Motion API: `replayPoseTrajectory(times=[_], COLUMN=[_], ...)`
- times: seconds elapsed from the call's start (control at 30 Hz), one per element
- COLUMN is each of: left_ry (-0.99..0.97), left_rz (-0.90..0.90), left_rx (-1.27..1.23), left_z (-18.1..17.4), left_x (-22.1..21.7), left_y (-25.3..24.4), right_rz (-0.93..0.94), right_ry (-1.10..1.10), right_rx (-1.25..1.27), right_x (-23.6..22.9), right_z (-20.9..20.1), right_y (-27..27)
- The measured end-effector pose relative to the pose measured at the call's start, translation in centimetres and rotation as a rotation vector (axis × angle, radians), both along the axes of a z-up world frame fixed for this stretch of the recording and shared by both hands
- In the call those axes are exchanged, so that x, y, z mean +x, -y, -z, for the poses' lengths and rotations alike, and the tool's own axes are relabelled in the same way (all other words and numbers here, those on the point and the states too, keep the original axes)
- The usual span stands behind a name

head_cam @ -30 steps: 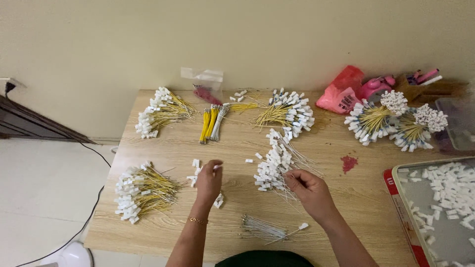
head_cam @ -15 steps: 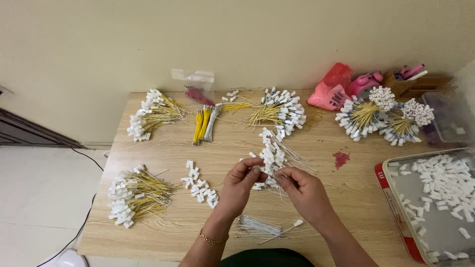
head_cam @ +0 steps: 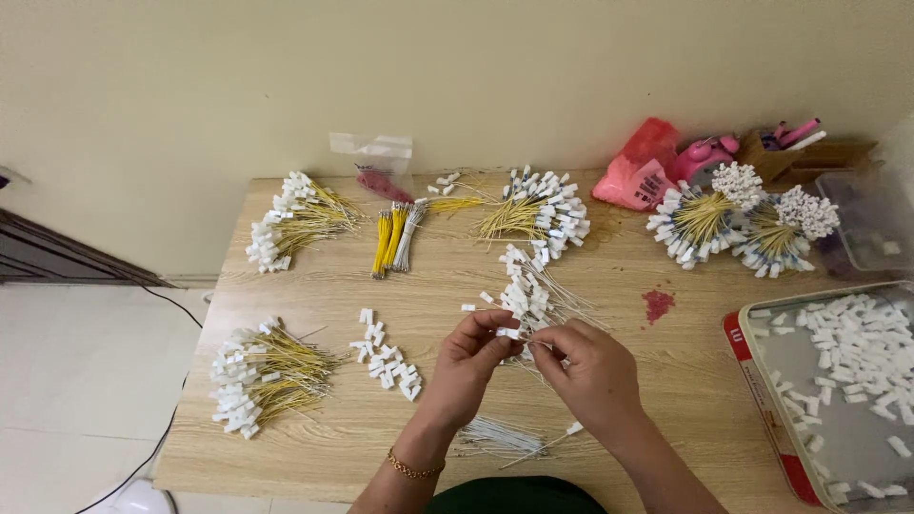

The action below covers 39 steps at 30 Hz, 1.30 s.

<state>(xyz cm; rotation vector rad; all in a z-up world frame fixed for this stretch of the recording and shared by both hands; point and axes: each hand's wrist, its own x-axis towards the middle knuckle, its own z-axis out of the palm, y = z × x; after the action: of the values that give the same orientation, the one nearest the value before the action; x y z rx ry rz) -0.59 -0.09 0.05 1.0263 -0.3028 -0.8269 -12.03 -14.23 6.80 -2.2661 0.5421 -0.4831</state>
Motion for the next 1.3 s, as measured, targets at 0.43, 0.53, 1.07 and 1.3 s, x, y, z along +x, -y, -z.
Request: replayPoseTrajectory(times=[0.43,0.53,1.07,1.3], left_ry=[0.091,0.173,0.282,0.139], left_rz=[-0.013,0.011,0.023,-0.001], left_rx=[0.056,0.112,0.206,0.129], left_z=[-1.1,-0.9,0.3,-0.8], left_x=[0.0,-0.1,-0.4,-0.2], left_y=[-0.3,-0.3,-0.6,-0.2], right_rz=[-0.031,-0.021,-0.063,-0.035], right_ry=[-0.054,-0.127,-0.099,-0.093], right_rx=[-0.100,-0.110,-0.083,0.310], right_x=[0.0,0.0,0.0,0.3], right_z=[-0.1,0.0,0.2,1.3], right_y=[0.3,0.1,0.2,0.6])
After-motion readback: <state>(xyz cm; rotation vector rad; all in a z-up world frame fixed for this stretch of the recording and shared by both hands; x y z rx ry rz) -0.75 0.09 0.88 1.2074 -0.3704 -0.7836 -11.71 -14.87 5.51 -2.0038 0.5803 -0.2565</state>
